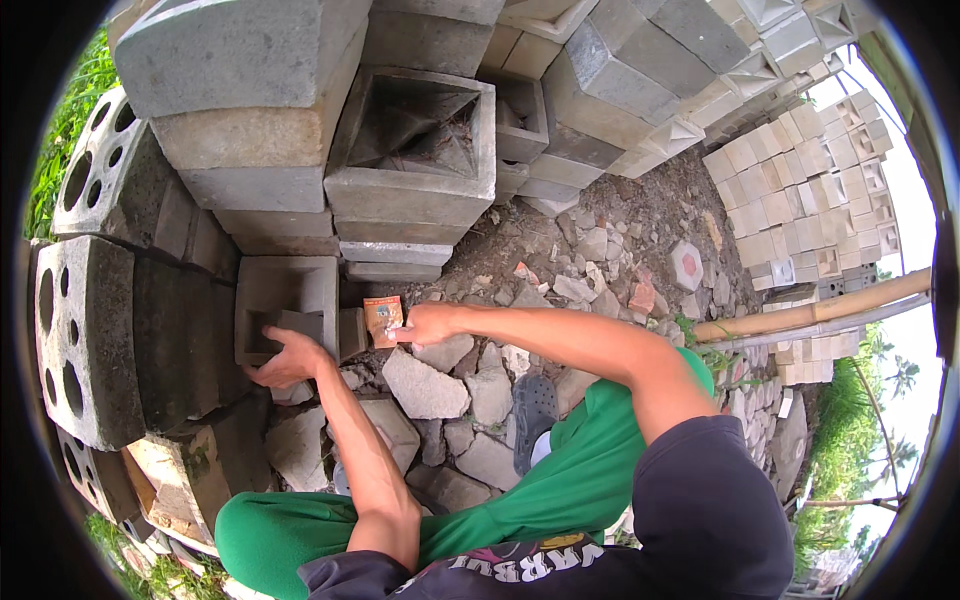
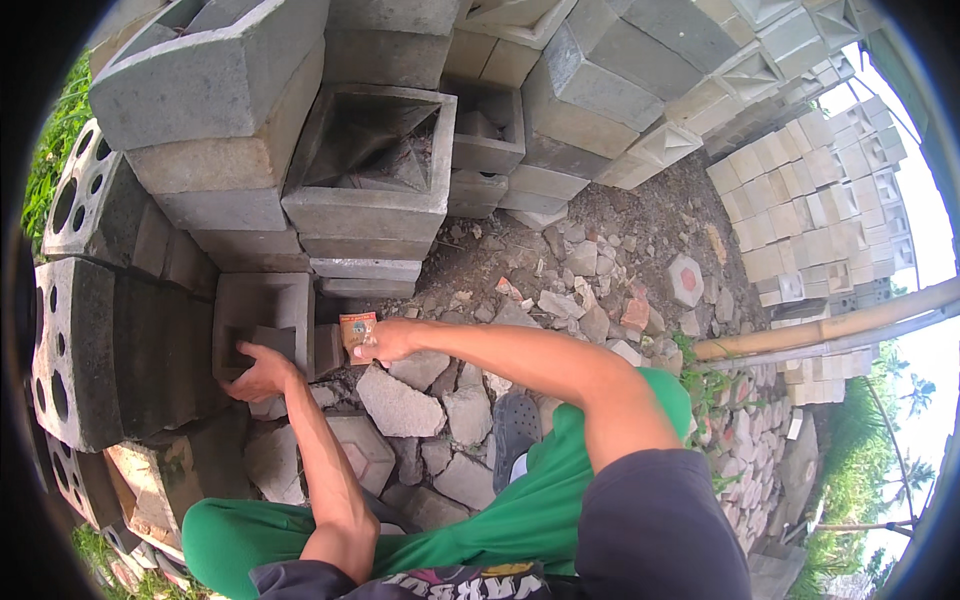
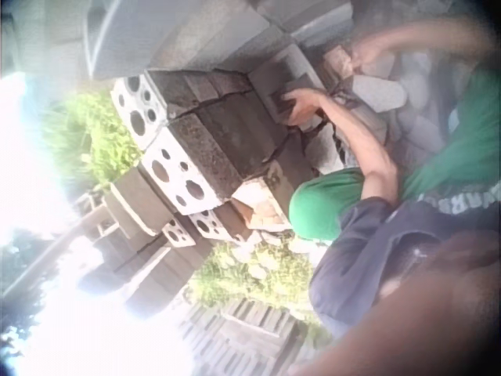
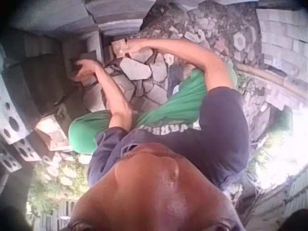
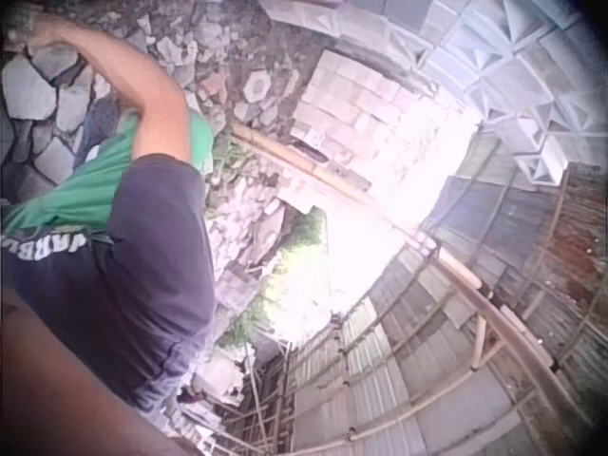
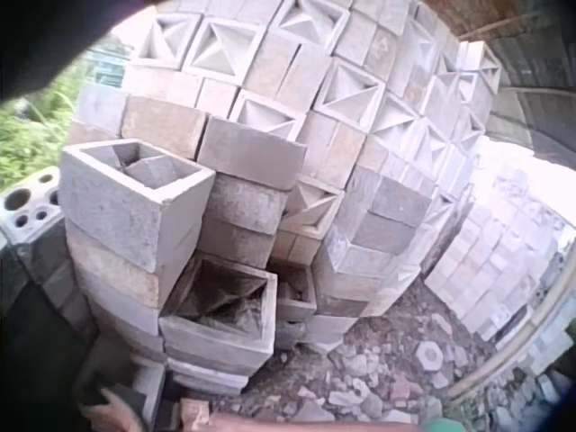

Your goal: The person picks up hollow concrete blocks from a pile and stacks them into a neat arrangement. They repeatedly lift, rotate, and place the blocks by hand, occasionally shifting debris to reach the next block.

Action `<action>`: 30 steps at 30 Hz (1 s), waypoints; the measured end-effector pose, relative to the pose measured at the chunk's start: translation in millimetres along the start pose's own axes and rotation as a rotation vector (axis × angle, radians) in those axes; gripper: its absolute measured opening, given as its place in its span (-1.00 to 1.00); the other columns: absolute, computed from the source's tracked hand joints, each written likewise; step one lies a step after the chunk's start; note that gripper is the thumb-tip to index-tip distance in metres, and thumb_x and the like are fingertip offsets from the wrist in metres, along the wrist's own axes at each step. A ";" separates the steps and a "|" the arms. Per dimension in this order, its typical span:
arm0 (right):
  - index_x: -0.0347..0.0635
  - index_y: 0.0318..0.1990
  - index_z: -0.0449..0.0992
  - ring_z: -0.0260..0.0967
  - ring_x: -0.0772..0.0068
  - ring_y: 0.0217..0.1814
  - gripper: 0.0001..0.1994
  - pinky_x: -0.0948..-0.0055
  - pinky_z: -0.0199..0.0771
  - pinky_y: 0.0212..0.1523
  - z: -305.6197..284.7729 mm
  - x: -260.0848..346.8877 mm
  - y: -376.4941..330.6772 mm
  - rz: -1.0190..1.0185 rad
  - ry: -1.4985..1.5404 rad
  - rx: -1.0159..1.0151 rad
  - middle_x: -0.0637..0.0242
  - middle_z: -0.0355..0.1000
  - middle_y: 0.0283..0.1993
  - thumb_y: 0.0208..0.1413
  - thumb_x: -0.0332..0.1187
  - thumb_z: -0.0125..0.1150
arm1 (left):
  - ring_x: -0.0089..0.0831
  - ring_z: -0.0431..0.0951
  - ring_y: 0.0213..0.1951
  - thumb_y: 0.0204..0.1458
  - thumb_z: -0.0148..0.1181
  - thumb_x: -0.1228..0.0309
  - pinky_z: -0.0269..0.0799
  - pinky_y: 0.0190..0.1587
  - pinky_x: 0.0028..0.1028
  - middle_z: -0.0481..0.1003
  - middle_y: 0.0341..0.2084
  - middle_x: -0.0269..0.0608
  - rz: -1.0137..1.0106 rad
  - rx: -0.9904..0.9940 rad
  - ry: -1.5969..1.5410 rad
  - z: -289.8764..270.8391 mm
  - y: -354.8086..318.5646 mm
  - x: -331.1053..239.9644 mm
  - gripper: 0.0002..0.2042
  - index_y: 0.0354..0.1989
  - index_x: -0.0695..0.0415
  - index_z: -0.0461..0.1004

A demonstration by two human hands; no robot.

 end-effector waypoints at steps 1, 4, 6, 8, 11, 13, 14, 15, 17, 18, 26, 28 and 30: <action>-0.42 -0.27 0.61 0.51 -0.12 -0.03 -0.27 0.05 0.43 0.09 -14.0 -19.3 -27.8 0.112 -0.068 0.003 -0.15 0.56 -0.21 0.27 0.24 -0.12 | 0.07 0.25 0.22 0.05 0.22 0.00 0.11 0.19 0.07 0.25 0.18 0.12 0.062 -0.031 0.009 -2.2 -7.2 -7.6 -0.26 0.23 0.31 0.16; -0.49 -0.25 0.57 0.47 -0.28 -0.01 -0.40 -0.04 0.44 0.04 -80.4 -45.5 -102.5 0.256 -0.132 -0.307 -0.26 0.52 -0.18 0.30 0.07 0.01 | 0.01 0.27 0.21 0.18 0.01 -0.04 0.14 0.17 0.03 0.30 0.17 0.01 0.120 -0.075 -0.068 1.7 -17.7 -32.5 -0.47 -0.01 0.26 0.42; -0.51 -0.28 0.56 0.47 -0.29 -0.02 -0.44 -0.03 0.45 0.02 -124.2 -70.8 -143.5 0.317 -0.119 -0.523 -0.28 0.51 -0.20 0.32 0.00 0.00 | -0.02 0.31 0.18 0.25 -0.09 0.00 0.19 0.14 0.00 0.37 0.11 0.00 0.103 0.023 -0.118 -0.8 -28.2 -61.3 -0.51 -0.18 0.25 0.54; -0.49 -0.41 0.53 0.48 -0.29 -0.14 -0.52 0.01 0.45 -0.05 -161.5 -97.1 -169.1 0.269 0.048 -0.715 -0.24 0.51 -0.28 0.29 -0.11 0.07 | -0.08 0.49 -0.08 0.34 -0.29 0.13 0.29 0.06 -0.07 0.52 -0.16 0.05 0.032 0.167 -0.359 -3.6 -39.5 -90.0 -0.47 -0.26 0.31 0.56; -0.33 -0.19 0.55 0.53 0.11 -0.14 -0.66 0.20 0.47 -0.07 -182.4 -143.8 -181.7 0.086 0.402 -0.896 0.03 0.59 -0.21 0.22 -0.15 0.14 | -0.13 0.48 -0.01 0.35 -0.25 0.17 0.30 0.08 -0.20 0.51 -0.11 0.04 -0.147 0.387 -0.575 -0.9 -78.3 -122.2 -0.52 -0.14 0.36 0.51; -0.31 -0.10 0.51 0.50 0.27 -0.12 -0.62 0.27 0.46 -0.09 -188.2 -148.5 -169.8 0.068 0.517 -0.905 0.14 0.56 -0.18 0.25 -0.10 0.11 | -0.17 0.45 0.06 0.33 -0.18 0.20 0.30 0.11 -0.27 0.47 0.00 0.03 -0.043 0.440 -0.647 -3.4 -82.9 -136.1 -0.57 0.03 0.36 0.44; -0.31 -0.07 0.48 0.47 0.37 -0.14 -0.60 0.33 0.45 -0.12 -193.3 -146.7 -163.9 0.036 0.521 -0.922 0.21 0.52 -0.19 0.28 -0.08 0.09 | -0.18 0.40 0.13 0.30 -0.09 0.18 0.24 0.18 -0.26 0.40 0.09 0.03 -0.061 0.491 -0.724 0.7 -87.6 -143.4 -0.56 0.12 0.33 0.36; -0.31 -0.05 0.45 0.44 0.48 -0.16 -0.58 0.39 0.45 -0.16 -191.8 -151.4 -158.9 0.015 0.533 -0.933 0.28 0.49 -0.19 0.31 -0.05 0.06 | -0.20 0.34 0.20 0.27 -0.01 0.16 0.18 0.24 -0.25 0.32 0.19 0.03 -0.080 0.551 -0.787 -2.0 -100.7 -158.0 -0.51 0.20 0.31 0.29; -0.31 -0.05 0.45 0.43 0.48 -0.15 -0.53 0.38 0.45 -0.15 -195.1 -161.2 -152.3 -0.007 0.629 -0.958 0.29 0.48 -0.17 0.32 0.01 0.01 | -0.16 0.13 0.36 0.17 0.15 0.11 0.03 0.35 -0.16 0.11 0.35 0.04 -0.199 0.781 -0.828 -15.0 -128.1 -190.5 -0.31 0.36 0.27 0.08; -0.31 -0.05 0.44 0.42 0.48 -0.14 -0.51 0.38 0.45 -0.15 -199.4 -162.1 -150.1 -0.020 0.676 -0.971 0.29 0.48 -0.16 0.33 0.04 -0.01 | -0.10 -0.04 0.45 0.11 0.24 0.08 -0.07 0.40 -0.09 -0.03 0.42 0.04 -0.302 0.947 -0.809 -23.4 -140.8 -211.7 -0.16 0.42 0.25 -0.05; -0.52 0.31 0.16 0.22 0.00 0.39 -0.03 0.20 0.27 0.32 -199.3 -107.7 -127.1 -0.205 1.032 -0.763 -0.22 0.24 0.30 0.14 0.35 0.02 | 0.00 0.05 0.42 0.11 0.11 -0.06 -0.31 0.40 0.18 0.08 0.41 0.01 -0.515 1.245 -0.766 -9.7 -184.2 -280.4 -0.21 0.39 0.22 0.09; -0.48 0.38 -0.06 0.11 -0.05 0.45 0.13 0.16 0.22 0.36 -205.7 -80.7 -123.0 -0.209 1.091 -0.711 -0.25 0.08 0.38 0.00 0.44 0.07 | -0.03 0.29 0.28 0.22 -0.01 0.10 -0.06 0.36 0.17 0.32 0.26 0.02 -0.576 1.216 -0.790 11.9 -179.9 -277.4 -0.43 0.28 0.24 0.25; -0.45 0.45 -0.27 -0.01 -0.10 0.50 0.32 0.11 0.16 0.40 -213.1 -58.2 -122.7 -0.205 1.150 -0.665 -0.28 -0.08 0.46 -0.13 0.53 0.12 | -0.05 0.37 0.23 0.25 -0.06 0.18 0.08 0.32 0.14 0.38 0.20 0.01 -0.617 1.204 -0.789 31.6 -173.6 -271.9 -0.53 0.21 0.26 0.32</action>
Point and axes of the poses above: each hand's wrist, its own y-axis towards the middle knuckle, its own z-axis out of the palm, x = y × z, the point moved 6 cm from there along y, towards the middle knuckle
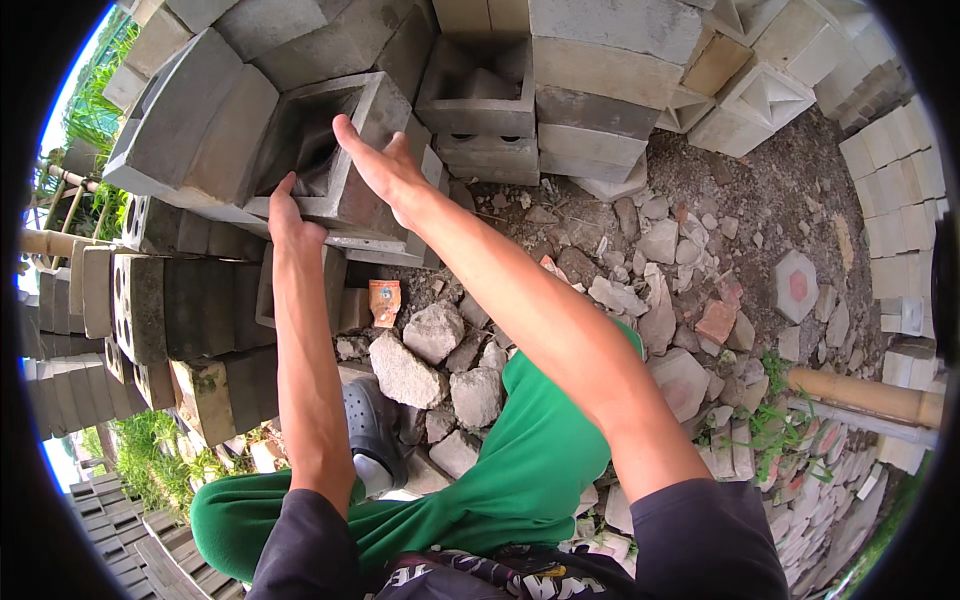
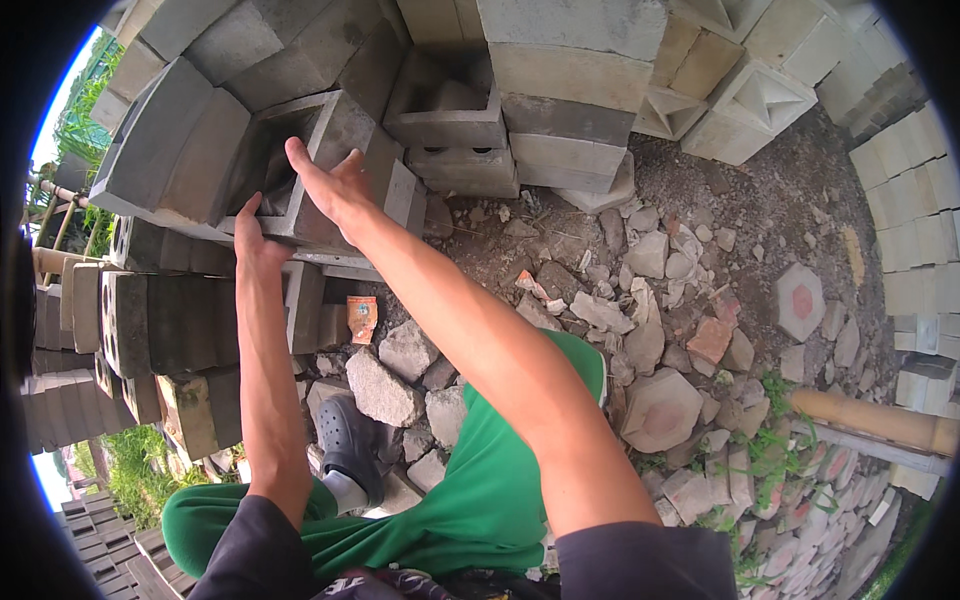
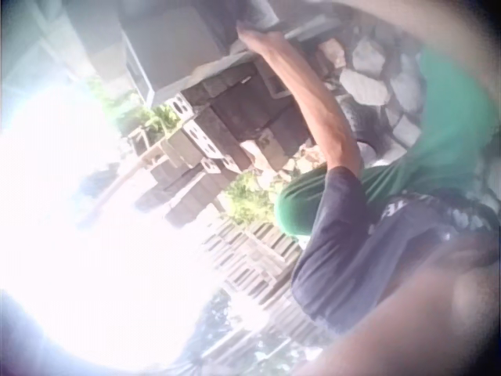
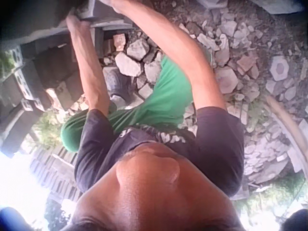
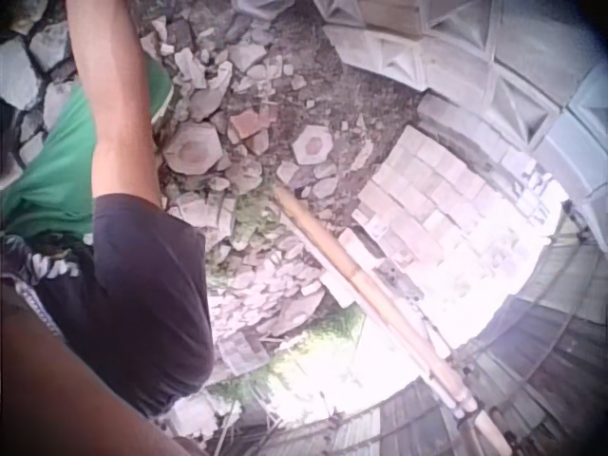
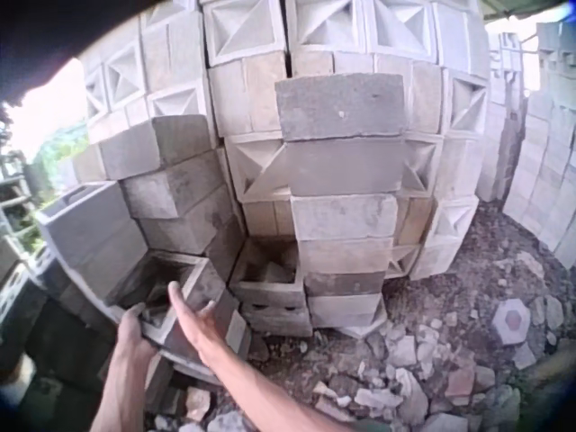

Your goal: The person picks up hollow concrete blocks from a pile and stacks them into a neat arrangement. They repeatedly lift, rotate, and place the blocks by hand, occasionally shifting debris to reach the next block.

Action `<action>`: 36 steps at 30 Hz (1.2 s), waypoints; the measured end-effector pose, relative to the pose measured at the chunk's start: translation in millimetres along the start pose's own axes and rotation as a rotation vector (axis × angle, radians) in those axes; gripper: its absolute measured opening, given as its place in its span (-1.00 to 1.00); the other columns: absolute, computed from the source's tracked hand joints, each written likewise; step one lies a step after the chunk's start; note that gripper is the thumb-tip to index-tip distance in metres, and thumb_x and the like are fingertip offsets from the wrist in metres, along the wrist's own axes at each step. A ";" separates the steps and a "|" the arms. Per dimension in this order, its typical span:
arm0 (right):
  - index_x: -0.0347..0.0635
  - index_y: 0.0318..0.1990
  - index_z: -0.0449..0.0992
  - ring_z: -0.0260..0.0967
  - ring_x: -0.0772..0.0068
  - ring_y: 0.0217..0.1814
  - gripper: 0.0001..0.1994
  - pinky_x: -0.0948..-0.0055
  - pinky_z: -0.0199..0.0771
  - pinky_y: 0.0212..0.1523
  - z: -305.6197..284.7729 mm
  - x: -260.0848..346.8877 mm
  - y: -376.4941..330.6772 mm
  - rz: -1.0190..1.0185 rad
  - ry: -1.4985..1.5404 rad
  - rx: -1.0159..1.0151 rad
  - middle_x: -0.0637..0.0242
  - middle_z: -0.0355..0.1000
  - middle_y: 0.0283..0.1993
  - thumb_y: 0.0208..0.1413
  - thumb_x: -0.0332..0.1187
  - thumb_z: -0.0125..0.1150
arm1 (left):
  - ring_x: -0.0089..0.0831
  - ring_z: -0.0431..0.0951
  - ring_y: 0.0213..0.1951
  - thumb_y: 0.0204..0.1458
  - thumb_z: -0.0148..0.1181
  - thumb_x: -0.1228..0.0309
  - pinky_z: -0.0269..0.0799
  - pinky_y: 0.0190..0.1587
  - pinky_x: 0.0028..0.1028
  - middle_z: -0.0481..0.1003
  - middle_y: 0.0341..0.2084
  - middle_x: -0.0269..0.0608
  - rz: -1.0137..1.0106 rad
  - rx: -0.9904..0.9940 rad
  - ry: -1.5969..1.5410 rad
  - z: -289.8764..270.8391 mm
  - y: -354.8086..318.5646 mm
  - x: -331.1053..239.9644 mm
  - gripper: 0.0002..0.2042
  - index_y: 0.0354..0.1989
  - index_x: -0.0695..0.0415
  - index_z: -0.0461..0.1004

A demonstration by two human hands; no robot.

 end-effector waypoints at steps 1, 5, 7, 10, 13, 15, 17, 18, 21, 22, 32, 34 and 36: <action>-0.41 0.45 -0.37 -0.26 -0.15 0.58 0.40 -0.08 -0.09 0.47 9.0 6.1 -8.9 0.072 0.001 0.021 -0.33 -0.32 0.51 -0.22 0.61 0.10 | -0.06 0.44 0.16 0.26 -0.08 0.24 0.22 0.27 0.08 0.44 0.13 0.01 -0.004 -0.065 0.020 -7.3 4.3 0.0 -0.61 0.13 0.27 0.36; -0.28 0.46 -0.39 -0.17 -0.09 0.52 0.30 0.01 0.06 0.44 29.0 12.3 -4.4 0.149 0.022 -0.222 -0.19 -0.17 0.45 -0.16 0.16 0.49 | -0.10 0.53 0.00 0.11 0.03 0.43 0.37 0.14 0.01 0.52 -0.05 -0.06 0.042 -0.110 0.061 -21.8 23.6 -8.2 -0.75 -0.07 0.24 0.46; -0.25 0.46 -0.34 -0.19 -0.06 0.53 0.25 -0.02 0.02 0.45 26.5 4.9 6.2 0.135 -0.003 -0.334 -0.16 -0.15 0.44 -0.16 0.06 0.52 | -0.08 0.52 0.01 0.07 0.04 0.46 0.37 0.14 0.04 0.52 -0.05 -0.06 -0.011 -0.093 0.058 -13.5 24.0 -2.0 -0.76 -0.10 0.23 0.46; -0.08 0.48 -0.30 -0.30 -0.01 0.58 0.12 -0.35 -0.14 0.42 25.8 2.7 8.8 0.196 -0.014 -0.393 -0.13 -0.23 0.49 -0.10 -0.17 0.46 | -0.10 0.52 -0.03 -0.01 0.09 0.49 0.37 0.10 0.05 0.51 -0.09 -0.06 0.014 -0.091 0.064 -15.1 23.5 -1.7 -0.77 -0.16 0.23 0.45; 0.00 0.49 -0.31 -0.32 -0.03 0.60 0.06 -0.25 -0.20 0.47 28.9 2.5 13.6 0.227 0.011 -0.394 -0.17 -0.25 0.49 -0.11 -0.39 0.33 | -0.14 0.52 -0.11 -0.05 0.12 0.49 0.38 0.03 0.02 0.51 -0.16 -0.07 0.021 -0.168 0.133 -27.0 37.1 -5.1 -0.80 -0.22 0.22 0.45; 0.00 0.49 -0.33 -0.36 -0.04 0.61 0.08 -0.18 -0.26 0.50 40.1 2.7 11.9 0.220 0.009 -0.392 -0.18 -0.27 0.50 -0.12 -0.40 0.33 | -0.13 0.53 -0.13 -0.05 0.12 0.49 0.38 0.00 0.03 0.51 -0.18 -0.08 0.028 -0.157 0.105 -49.2 56.9 -15.9 -0.82 -0.24 0.21 0.45; 0.01 0.50 -0.38 -0.37 -0.04 0.61 0.11 -0.10 -0.39 0.53 37.2 2.3 23.5 0.183 0.028 -0.429 -0.18 -0.29 0.51 -0.13 -0.42 0.31 | -0.13 0.53 -0.17 -0.06 0.13 0.49 0.39 -0.05 0.03 0.51 -0.20 -0.09 0.050 -0.130 0.123 -38.4 63.5 -14.9 -0.84 -0.28 0.22 0.46; 0.01 0.50 -0.39 -0.37 -0.04 0.61 0.11 -0.09 -0.41 0.53 36.8 1.0 23.7 0.174 0.020 -0.423 -0.19 -0.29 0.51 -0.13 -0.42 0.30 | -0.14 0.53 -0.17 -0.07 0.14 0.49 0.40 -0.06 0.02 0.51 -0.21 -0.08 0.073 -0.161 0.159 -36.0 59.3 -17.2 -0.83 -0.27 0.24 0.46; 0.02 0.51 -0.39 -0.33 -0.05 0.60 0.09 -0.01 -0.38 0.54 39.0 3.4 20.2 0.147 0.013 -0.401 -0.20 -0.26 0.50 -0.12 -0.45 0.26 | -0.17 0.53 -0.16 -0.10 0.16 0.51 0.44 -0.10 -0.02 0.50 -0.20 -0.03 0.155 -0.257 0.270 -30.9 38.5 -24.3 -0.77 -0.23 0.32 0.47; 0.01 0.51 -0.38 -0.28 -0.06 0.58 0.07 0.05 -0.31 0.54 37.6 2.7 15.6 0.144 0.011 -0.399 -0.18 -0.22 0.48 -0.11 -0.47 0.23 | -0.18 0.53 -0.16 -0.11 0.16 0.53 0.46 -0.11 -0.03 0.49 -0.20 -0.01 0.177 -0.287 0.304 -26.3 23.7 -24.5 -0.75 -0.22 0.35 0.46; -0.28 0.42 -0.16 0.21 0.11 0.24 -0.04 0.22 0.23 0.31 -42.9 -18.3 -72.6 -0.507 0.205 -0.168 -0.04 0.14 0.22 -0.16 -0.53 0.29 | -0.33 0.54 -0.20 -0.03 0.14 0.66 0.57 -0.20 -0.29 0.42 -0.12 0.00 0.559 0.038 0.068 9.9 -124.5 48.9 -0.56 0.05 0.37 0.17; -0.29 0.36 -0.10 0.22 0.29 0.21 -0.12 0.31 0.29 0.24 -82.7 -33.2 -112.5 -0.452 0.187 -0.185 0.09 0.17 0.20 -0.09 -0.55 0.33 | -0.25 0.29 0.21 0.01 0.02 0.67 0.18 0.29 -0.34 0.20 0.21 0.07 0.480 0.076 0.033 27.4 -182.7 84.8 -0.34 0.33 0.30 -0.06; -0.27 0.37 -0.12 0.22 0.30 0.25 -0.16 0.29 0.30 0.26 -117.4 -55.0 -161.8 -0.392 0.169 -0.254 0.11 0.16 0.23 0.00 -0.54 0.32 | -0.21 0.25 0.20 0.02 0.07 0.59 0.10 0.29 -0.34 0.18 0.21 0.13 0.498 0.031 0.222 23.4 -219.9 120.6 -0.30 0.34 0.38 -0.13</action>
Point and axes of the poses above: each hand's wrist, its own y-axis towards the middle knuckle, its own z-axis out of the palm, x = y × z, the point moved 6 cm from there along y, towards the middle knuckle
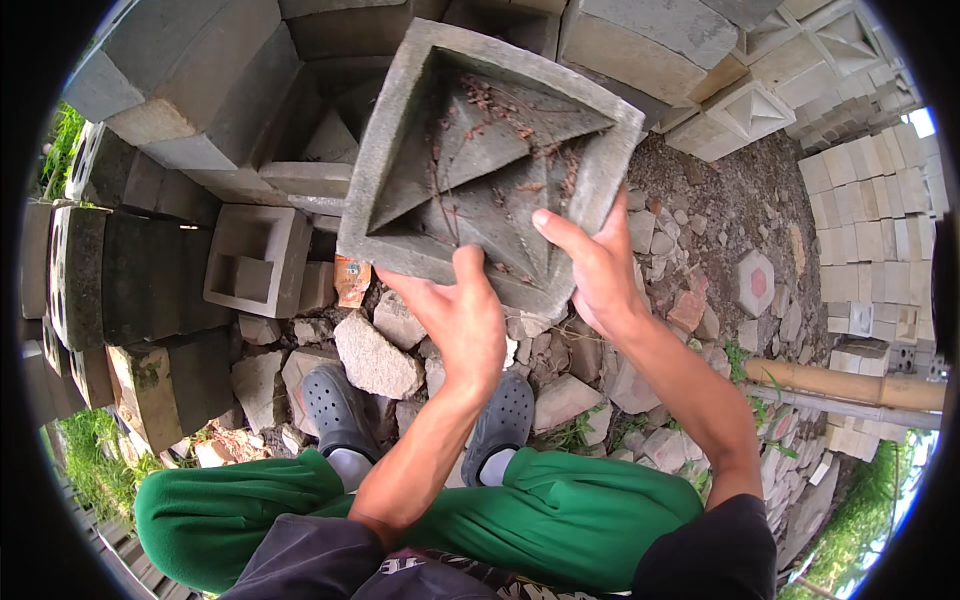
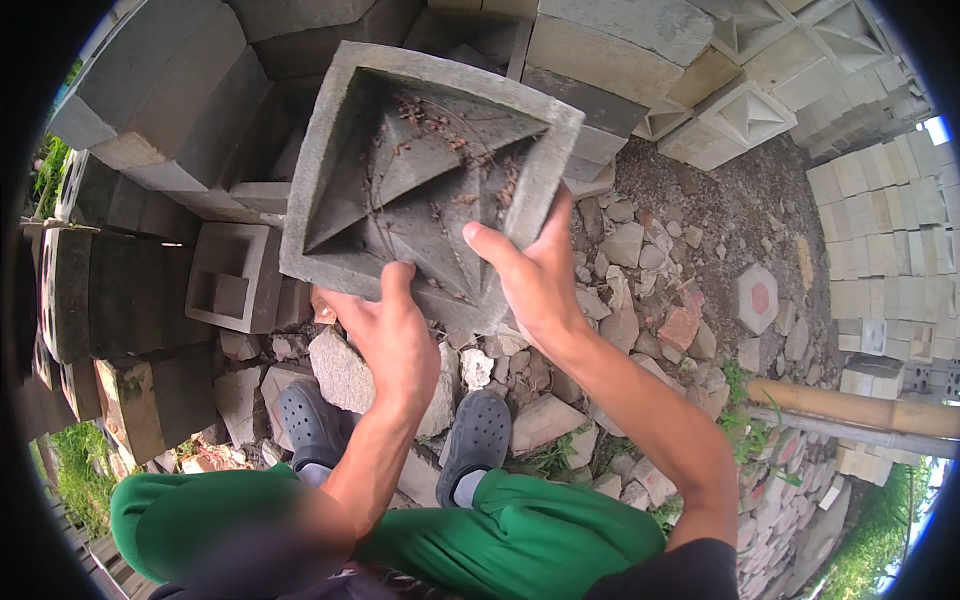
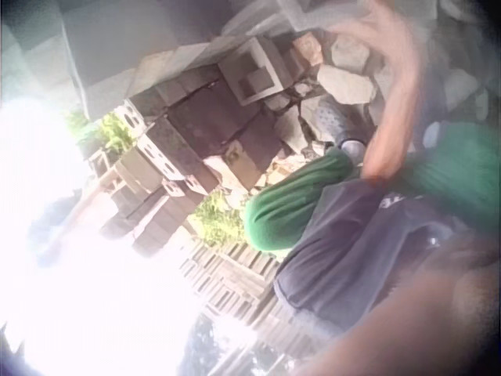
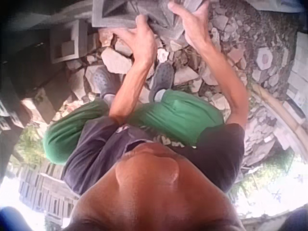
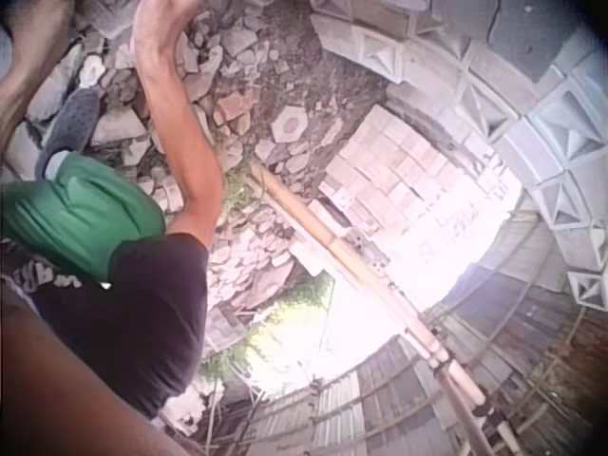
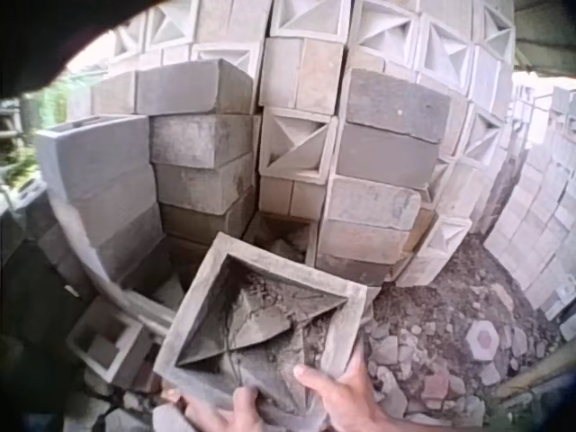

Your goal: The person picks up hollow concrete blocks from a pile and stacks them into a neat arrangement. They repeatedly lift, rotate, and place the blocks by hand, occasionally shifting debris to reach the next block.

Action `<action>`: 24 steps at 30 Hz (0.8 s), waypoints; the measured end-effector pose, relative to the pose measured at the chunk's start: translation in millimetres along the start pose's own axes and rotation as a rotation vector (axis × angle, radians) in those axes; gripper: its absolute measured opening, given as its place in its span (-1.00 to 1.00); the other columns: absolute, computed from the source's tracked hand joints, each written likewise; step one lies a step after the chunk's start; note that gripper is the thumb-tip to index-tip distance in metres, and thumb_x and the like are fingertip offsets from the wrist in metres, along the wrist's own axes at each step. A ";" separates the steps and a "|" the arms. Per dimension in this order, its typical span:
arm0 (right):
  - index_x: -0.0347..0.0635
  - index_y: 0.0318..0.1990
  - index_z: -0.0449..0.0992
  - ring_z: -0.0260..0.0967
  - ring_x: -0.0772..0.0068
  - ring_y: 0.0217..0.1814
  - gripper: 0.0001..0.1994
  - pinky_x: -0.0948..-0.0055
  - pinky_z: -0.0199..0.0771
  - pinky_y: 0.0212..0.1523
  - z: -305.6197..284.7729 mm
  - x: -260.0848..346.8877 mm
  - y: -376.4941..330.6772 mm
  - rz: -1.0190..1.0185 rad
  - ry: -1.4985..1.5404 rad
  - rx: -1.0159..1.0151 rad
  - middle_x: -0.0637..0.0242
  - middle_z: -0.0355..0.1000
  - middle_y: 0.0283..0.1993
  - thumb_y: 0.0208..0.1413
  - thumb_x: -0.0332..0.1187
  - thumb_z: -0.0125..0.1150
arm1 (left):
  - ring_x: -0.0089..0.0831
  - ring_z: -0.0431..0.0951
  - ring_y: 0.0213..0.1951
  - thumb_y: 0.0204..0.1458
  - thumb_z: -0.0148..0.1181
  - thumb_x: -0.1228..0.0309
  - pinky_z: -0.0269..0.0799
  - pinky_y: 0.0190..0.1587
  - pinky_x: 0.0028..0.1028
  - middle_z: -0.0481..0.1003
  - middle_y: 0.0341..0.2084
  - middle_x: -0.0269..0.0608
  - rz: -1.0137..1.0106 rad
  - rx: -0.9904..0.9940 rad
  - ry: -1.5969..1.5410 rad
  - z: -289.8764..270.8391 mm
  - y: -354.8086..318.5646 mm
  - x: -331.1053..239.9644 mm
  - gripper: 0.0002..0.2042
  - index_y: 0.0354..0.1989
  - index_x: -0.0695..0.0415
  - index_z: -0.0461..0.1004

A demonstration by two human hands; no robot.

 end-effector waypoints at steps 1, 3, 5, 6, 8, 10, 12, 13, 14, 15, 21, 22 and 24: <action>-0.25 0.38 -0.11 0.20 0.29 0.29 -0.18 0.26 0.27 0.29 -21.0 4.0 -22.1 0.056 0.040 -0.062 0.09 0.15 0.27 0.02 -0.58 0.28 | -0.21 0.25 0.20 0.02 0.08 0.60 0.08 0.30 -0.33 0.18 0.20 0.16 -0.182 0.012 -0.147 10.0 -27.4 8.2 -0.26 0.36 0.40 -0.17; -0.25 0.43 -0.15 0.17 0.26 0.34 -0.17 0.23 0.20 0.35 -63.4 -7.9 -61.5 0.063 -0.043 -0.228 0.10 0.12 0.34 0.06 -0.62 0.22 | -0.23 0.27 0.18 0.01 0.10 0.62 0.14 0.28 -0.37 0.20 0.18 0.18 -0.346 0.030 -0.067 8.5 -67.5 52.6 -0.24 0.36 0.43 -0.19; -0.28 0.43 -0.10 0.15 0.23 0.36 -0.20 0.26 0.12 0.38 -83.6 -31.4 -89.2 0.121 -0.088 -0.376 0.11 0.09 0.39 0.07 -0.62 0.19 | -0.20 0.31 0.19 0.01 0.12 0.61 0.23 0.25 -0.38 0.20 0.22 0.13 -0.561 0.108 -0.023 2.7 -91.1 102.2 -0.19 0.40 0.36 -0.24; -0.29 0.43 -0.08 0.14 0.23 0.37 -0.21 0.27 0.10 0.38 -99.0 -51.6 -103.2 0.126 -0.124 -0.441 0.10 0.08 0.40 0.07 -0.63 0.19 | -0.20 0.34 0.18 0.02 0.12 0.61 0.29 0.21 -0.39 0.21 0.24 0.11 -0.638 0.171 -0.004 -0.3 -101.7 128.0 -0.13 0.44 0.33 -0.32; -0.30 0.42 -0.07 0.12 0.23 0.39 -0.22 0.28 0.07 0.39 -120.9 -89.8 -126.8 0.210 -0.163 -0.518 0.09 0.09 0.40 0.06 -0.63 0.20 | -0.21 0.32 0.20 -0.02 0.13 0.60 0.23 0.25 -0.41 0.17 0.29 0.19 -0.679 0.164 0.120 -11.5 -119.7 166.1 -0.10 0.45 0.31 -0.31; -0.29 0.42 -0.04 0.14 0.23 0.37 -0.23 0.28 0.06 0.39 -137.0 -125.1 -148.3 0.257 -0.189 -0.581 0.12 0.13 0.38 0.06 -0.62 0.19 | -0.22 0.35 0.17 -0.04 0.15 0.59 0.23 0.24 -0.41 0.17 0.30 0.25 -0.668 0.182 0.285 -25.2 -131.5 193.5 -0.07 0.46 0.30 -0.34; -0.27 0.43 -0.01 0.20 0.24 0.33 -0.25 0.28 0.09 0.38 -141.6 -154.8 -175.0 0.297 -0.219 -0.653 0.18 0.19 0.36 0.08 -0.61 0.18 | -0.23 0.44 0.07 -0.05 0.16 0.57 0.30 0.18 -0.41 0.20 0.28 0.31 -0.642 0.233 0.503 -44.4 -137.2 202.5 -0.03 0.47 0.31 -0.40; -0.28 0.43 -0.01 0.19 0.24 0.34 -0.25 0.29 0.08 0.38 -145.2 -165.2 -178.4 0.326 -0.238 -0.647 0.16 0.18 0.37 0.08 -0.60 0.18 | -0.21 0.52 -0.11 -0.07 0.17 0.56 0.40 0.04 -0.37 0.25 0.24 0.34 -0.679 0.253 0.579 -47.2 -137.7 194.6 -0.03 0.45 0.36 -0.38; -0.29 0.43 -0.02 0.18 0.23 0.35 -0.25 0.29 0.07 0.38 -149.5 -174.7 -182.4 0.357 -0.258 -0.640 0.15 0.17 0.38 0.09 -0.60 0.17 | -0.21 0.53 -0.15 -0.06 0.17 0.56 0.41 0.01 -0.37 0.26 0.24 0.34 -0.681 0.245 0.575 -49.9 -138.9 201.9 -0.03 0.45 0.37 -0.38; -0.30 0.43 -0.02 0.16 0.22 0.36 -0.25 0.30 0.06 0.39 -147.7 -178.2 -178.9 0.383 -0.271 -0.619 0.13 0.16 0.39 0.10 -0.59 0.17 | -0.21 0.54 -0.19 -0.06 0.17 0.56 0.42 -0.02 -0.36 0.27 0.23 0.34 -0.673 0.226 0.570 -50.9 -134.1 205.0 -0.04 0.45 0.38 -0.38; -0.39 0.37 0.05 0.20 0.20 0.32 -0.34 0.33 0.12 0.34 -139.2 -182.0 -112.0 0.400 -0.631 -0.497 0.01 0.22 0.32 0.15 -0.48 0.19 | -0.10 0.42 0.11 -0.06 0.15 0.57 0.26 0.19 -0.39 0.21 0.25 0.38 -0.602 0.082 0.466 -41.7 -102.8 227.4 -0.06 0.43 0.43 -0.37; -0.41 0.38 0.03 0.20 0.15 0.33 -0.33 0.31 0.11 0.34 -138.4 -186.2 -94.8 0.388 -0.602 -0.450 -0.05 0.21 0.33 0.16 -0.45 0.19 | -0.06 0.36 0.19 -0.06 0.16 0.57 0.19 0.25 -0.38 0.18 0.27 0.39 -0.559 0.066 0.445 -34.9 -90.0 230.9 -0.06 0.43 0.44 -0.37; -0.45 0.38 -0.02 0.20 0.04 0.36 -0.29 0.27 0.11 0.36 -143.0 -202.1 -57.0 0.363 -0.548 -0.357 -0.16 0.20 0.34 0.17 -0.38 0.19 | -0.01 0.23 0.31 -0.05 0.17 0.56 0.04 0.36 -0.36 0.12 0.31 0.39 -0.529 0.022 0.404 -20.5 -64.8 240.3 -0.06 0.42 0.45 -0.37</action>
Point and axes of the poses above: each hand's wrist, its own y-axis towards the middle knuckle, its own z-axis out of the palm, x = y × z, the point moved 6 cm from there along y, towards the middle knuckle
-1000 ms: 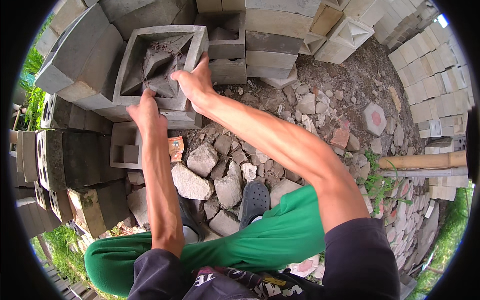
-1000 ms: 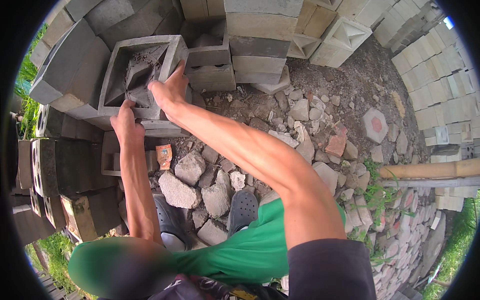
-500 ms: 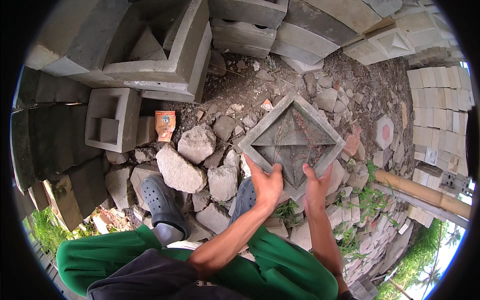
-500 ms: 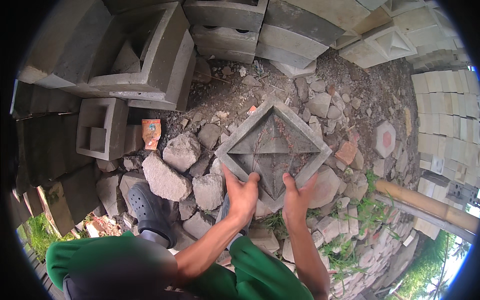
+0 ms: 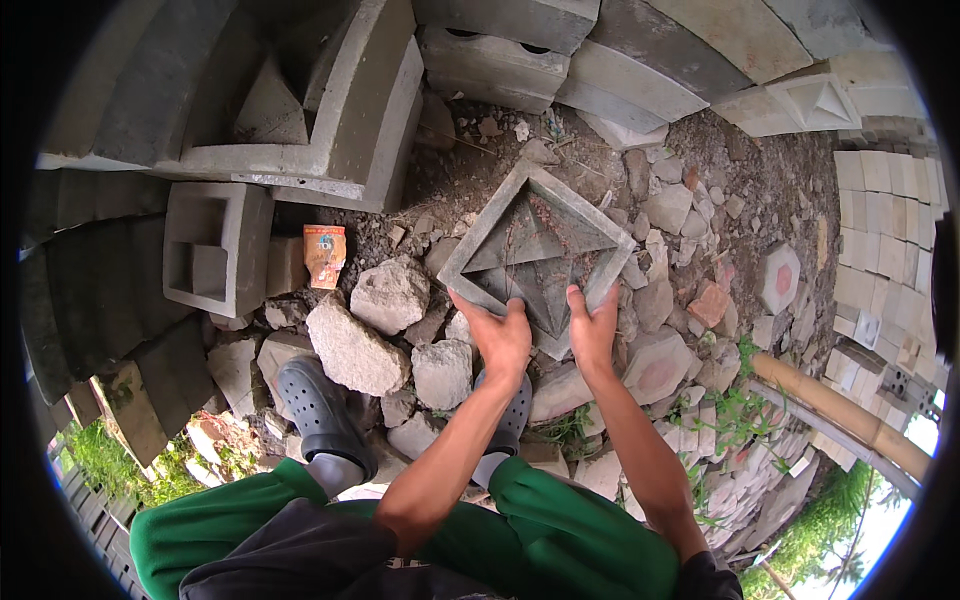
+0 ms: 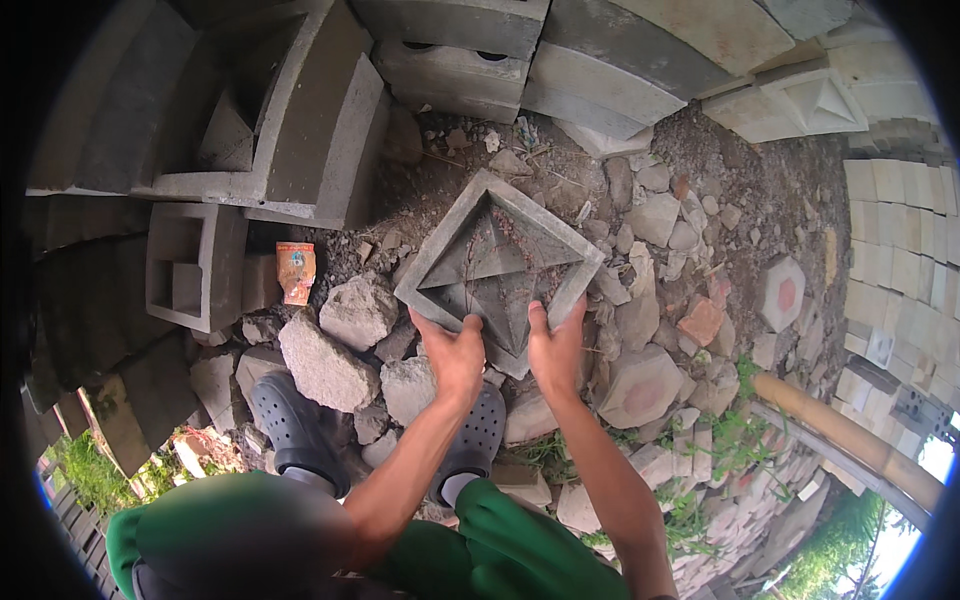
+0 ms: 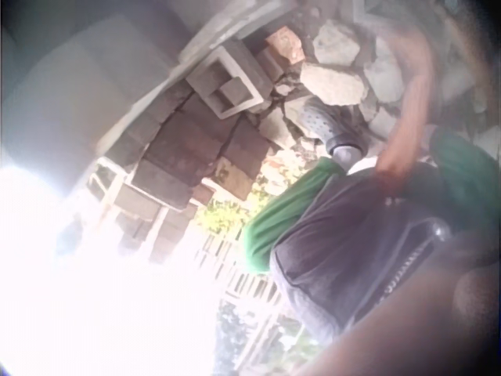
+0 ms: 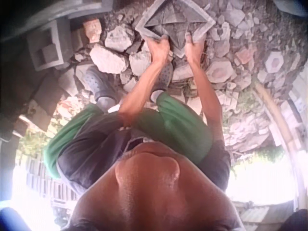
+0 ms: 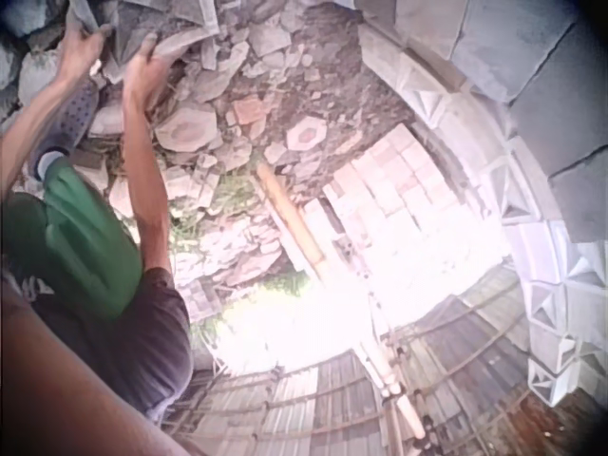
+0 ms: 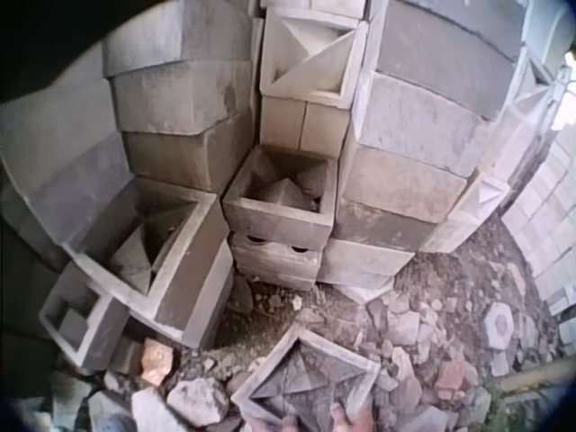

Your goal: The person picks up hollow concrete blocks from a pile and stacks them into a neat arrangement. They repeatedly lift, rotate, and place the blocks by hand, occasionally shifting debris to reach the next block.

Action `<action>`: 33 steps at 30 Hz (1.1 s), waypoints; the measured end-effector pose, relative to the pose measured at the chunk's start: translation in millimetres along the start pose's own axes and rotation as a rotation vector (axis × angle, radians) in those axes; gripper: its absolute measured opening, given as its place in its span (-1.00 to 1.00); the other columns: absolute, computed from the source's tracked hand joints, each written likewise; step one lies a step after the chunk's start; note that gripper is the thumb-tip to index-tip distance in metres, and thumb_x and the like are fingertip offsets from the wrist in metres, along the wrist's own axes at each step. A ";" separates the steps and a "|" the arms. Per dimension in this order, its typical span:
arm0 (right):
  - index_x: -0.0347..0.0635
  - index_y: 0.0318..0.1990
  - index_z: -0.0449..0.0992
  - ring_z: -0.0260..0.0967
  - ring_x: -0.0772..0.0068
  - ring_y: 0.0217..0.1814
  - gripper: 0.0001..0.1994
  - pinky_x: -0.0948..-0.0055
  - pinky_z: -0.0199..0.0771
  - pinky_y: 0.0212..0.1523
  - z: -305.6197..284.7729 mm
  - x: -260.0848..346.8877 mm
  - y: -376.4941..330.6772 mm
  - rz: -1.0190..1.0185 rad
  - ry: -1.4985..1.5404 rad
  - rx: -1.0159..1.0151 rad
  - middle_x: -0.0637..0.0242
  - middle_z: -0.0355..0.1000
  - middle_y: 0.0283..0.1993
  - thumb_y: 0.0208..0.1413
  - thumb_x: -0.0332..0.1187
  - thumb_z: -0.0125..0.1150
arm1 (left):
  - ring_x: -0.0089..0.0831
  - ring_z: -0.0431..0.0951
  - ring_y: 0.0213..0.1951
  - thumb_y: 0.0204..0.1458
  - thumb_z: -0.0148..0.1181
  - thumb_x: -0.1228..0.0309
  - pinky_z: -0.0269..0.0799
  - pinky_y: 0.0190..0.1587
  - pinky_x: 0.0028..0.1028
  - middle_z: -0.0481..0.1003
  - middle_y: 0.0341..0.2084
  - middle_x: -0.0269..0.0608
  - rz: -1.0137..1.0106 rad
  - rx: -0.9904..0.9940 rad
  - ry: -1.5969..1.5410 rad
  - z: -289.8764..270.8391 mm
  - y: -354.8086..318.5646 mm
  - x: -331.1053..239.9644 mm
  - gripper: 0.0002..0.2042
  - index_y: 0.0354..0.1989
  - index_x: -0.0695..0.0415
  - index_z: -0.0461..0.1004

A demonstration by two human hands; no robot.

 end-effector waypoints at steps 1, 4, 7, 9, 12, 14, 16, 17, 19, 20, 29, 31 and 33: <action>-0.45 0.38 -0.01 0.21 0.01 0.35 -0.30 0.25 0.13 0.35 6.6 2.7 21.5 -0.068 -0.038 -0.010 -0.19 0.21 0.32 0.18 -0.38 0.18 | 0.01 0.16 0.35 -0.05 0.18 0.56 -0.02 0.39 -0.34 0.09 0.33 0.39 -0.014 -0.018 -0.033 9.4 13.4 -6.9 -0.06 0.42 0.45 -0.36; -0.45 0.37 0.01 0.29 -0.04 0.31 -0.31 0.22 0.21 0.30 40.8 34.0 79.2 -0.139 -0.194 0.049 -0.23 0.29 0.26 0.17 -0.35 0.17 | 0.06 0.08 0.40 -0.04 0.21 0.55 -0.09 0.44 -0.29 -0.01 0.36 0.40 0.065 -0.148 0.000 25.8 58.7 -29.2 -0.06 0.42 0.45 -0.34; -0.45 0.36 0.03 0.34 -0.03 0.27 -0.29 0.22 0.25 0.28 65.4 50.4 118.8 -0.171 -0.238 0.036 -0.22 0.34 0.22 0.15 -0.31 0.20 | 0.06 0.01 0.43 -0.04 0.20 0.56 -0.19 0.47 -0.28 -0.05 0.37 0.42 0.009 -0.218 -0.011 42.9 84.7 -38.6 -0.04 0.40 0.48 -0.41; -0.44 0.37 0.04 0.35 -0.01 0.27 -0.29 0.22 0.25 0.28 71.8 53.5 132.2 -0.250 -0.164 0.085 -0.20 0.35 0.22 0.15 -0.32 0.20 | -0.08 -0.02 0.44 -0.05 0.22 0.56 -0.20 0.46 -0.33 -0.07 0.40 0.27 -0.002 -0.268 -0.021 49.7 94.9 -32.2 -0.05 0.41 0.41 -0.36; -0.42 0.39 0.04 0.32 0.02 0.29 -0.29 0.26 0.24 0.29 67.7 39.9 150.0 -0.317 -0.093 0.079 -0.17 0.33 0.25 0.15 -0.36 0.20 | -0.08 -0.04 0.44 -0.04 0.21 0.57 -0.22 0.47 -0.32 -0.09 0.40 0.29 -0.112 -0.317 -0.024 58.2 92.8 -22.4 -0.06 0.40 0.44 -0.37; -0.43 0.39 0.02 0.30 0.03 0.31 -0.29 0.27 0.22 0.31 71.8 36.9 152.2 -0.338 -0.004 0.118 -0.17 0.30 0.28 0.15 -0.37 0.20 | -0.02 -0.07 0.45 -0.02 0.20 0.54 -0.25 0.47 -0.32 -0.14 0.40 0.37 0.006 -0.269 0.000 54.6 93.5 -29.4 -0.04 0.38 0.50 -0.45; -0.43 0.39 0.02 0.27 0.04 0.34 -0.28 0.27 0.21 0.32 76.8 46.1 154.5 -0.337 -0.037 0.086 -0.17 0.27 0.31 0.16 -0.35 0.20 | 0.10 -0.13 0.45 -0.02 0.20 0.49 -0.28 0.49 -0.28 -0.19 0.37 0.52 0.071 -0.194 0.003 51.1 99.9 -43.4 0.00 0.35 0.59 -0.51; -0.43 0.39 0.02 0.26 0.05 0.35 -0.28 0.26 0.20 0.32 83.3 41.1 164.0 -0.360 -0.028 0.075 -0.17 0.27 0.31 0.16 -0.34 0.20 | 0.11 -0.10 0.45 -0.01 0.21 0.46 -0.27 0.48 -0.27 -0.17 0.36 0.53 0.048 -0.210 0.020 51.8 104.8 -45.3 0.00 0.34 0.60 -0.50; -0.39 0.40 0.01 0.26 0.00 0.35 -0.27 0.24 0.20 0.33 95.0 53.5 160.3 -0.384 0.023 0.147 -0.21 0.26 0.31 0.16 -0.32 0.20 | 0.11 -0.09 0.44 -0.01 0.21 0.46 -0.27 0.48 -0.27 -0.16 0.36 0.53 -0.014 -0.266 0.023 47.2 118.0 -34.4 0.00 0.34 0.61 -0.49; -0.38 0.40 0.01 0.26 -0.02 0.35 -0.27 0.22 0.19 0.34 105.7 57.7 162.6 -0.380 0.005 0.152 -0.22 0.26 0.31 0.16 -0.32 0.20 | 0.11 -0.08 0.44 -0.01 0.21 0.46 -0.26 0.48 -0.26 -0.16 0.36 0.54 -0.035 -0.299 0.015 45.5 128.0 -31.7 0.00 0.34 0.62 -0.49; -0.28 0.46 -0.22 0.15 -0.23 0.40 -0.21 0.11 0.15 0.36 123.9 66.0 165.8 -0.221 -0.237 0.167 -0.30 0.13 0.36 0.21 -0.29 0.11 | -0.07 -0.13 0.45 0.07 0.17 0.51 -0.29 0.47 -0.36 -0.20 0.39 0.42 0.004 -0.289 0.027 44.5 140.3 -23.4 0.00 0.34 0.51 -0.62; -0.29 0.46 -0.24 0.09 -0.23 0.43 -0.18 0.12 0.09 0.40 124.6 71.7 173.2 -0.196 -0.223 0.185 -0.30 0.06 0.40 0.20 -0.25 0.14 | -0.07 -0.16 0.46 0.08 0.18 0.48 -0.31 0.47 -0.36 -0.22 0.40 0.40 -0.008 -0.245 0.018 44.9 142.3 -34.2 0.01 0.33 0.52 -0.63; -0.31 0.47 -0.27 0.00 -0.23 0.48 -0.14 0.13 0.01 0.44 124.7 70.8 173.3 -0.220 -0.255 0.175 -0.31 -0.03 0.44 0.20 -0.21 0.16 | 0.06 -0.19 0.46 0.08 0.19 0.42 -0.33 0.47 -0.32 -0.25 0.37 0.54 -0.019 -0.078 0.053 40.2 142.7 -39.5 0.04 0.29 0.58 -0.68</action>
Point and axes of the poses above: each hand's wrist, its own y-axis towards the middle knuckle, its own z-axis out of the palm, x = y × z, the point moved 6 cm from there along y, towards the middle knuckle
